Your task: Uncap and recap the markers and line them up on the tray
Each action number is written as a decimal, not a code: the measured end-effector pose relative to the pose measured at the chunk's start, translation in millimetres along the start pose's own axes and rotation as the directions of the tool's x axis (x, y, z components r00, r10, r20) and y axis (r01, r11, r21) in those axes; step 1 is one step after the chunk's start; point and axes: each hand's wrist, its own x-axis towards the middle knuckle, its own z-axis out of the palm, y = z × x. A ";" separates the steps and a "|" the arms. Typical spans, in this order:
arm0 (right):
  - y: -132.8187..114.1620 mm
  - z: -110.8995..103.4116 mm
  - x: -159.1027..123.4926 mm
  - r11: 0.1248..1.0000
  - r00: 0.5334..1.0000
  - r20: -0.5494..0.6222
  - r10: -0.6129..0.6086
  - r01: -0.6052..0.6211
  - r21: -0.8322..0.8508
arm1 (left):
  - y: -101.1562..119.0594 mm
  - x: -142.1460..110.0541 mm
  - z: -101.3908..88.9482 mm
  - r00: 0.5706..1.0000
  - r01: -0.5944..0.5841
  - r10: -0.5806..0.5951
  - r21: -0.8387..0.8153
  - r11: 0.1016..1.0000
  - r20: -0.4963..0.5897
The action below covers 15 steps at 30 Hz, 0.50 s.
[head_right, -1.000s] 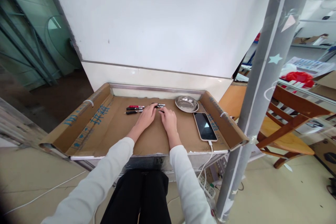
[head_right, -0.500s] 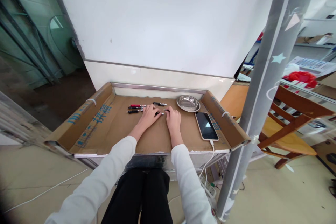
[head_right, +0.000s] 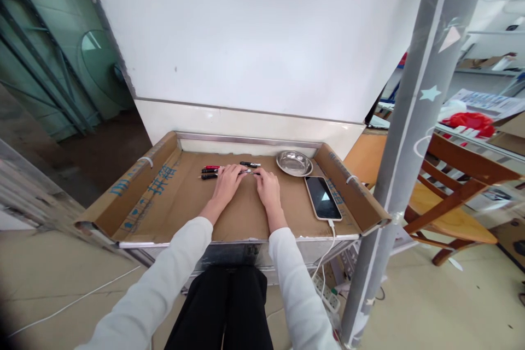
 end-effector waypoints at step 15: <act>-6.1 17.4 -1.4 0.964 0.983 0.080 -0.167 0.146 0.223 | 6.9 -9.7 -12.9 0.989 0.116 -0.120 -0.046 0.992 -0.086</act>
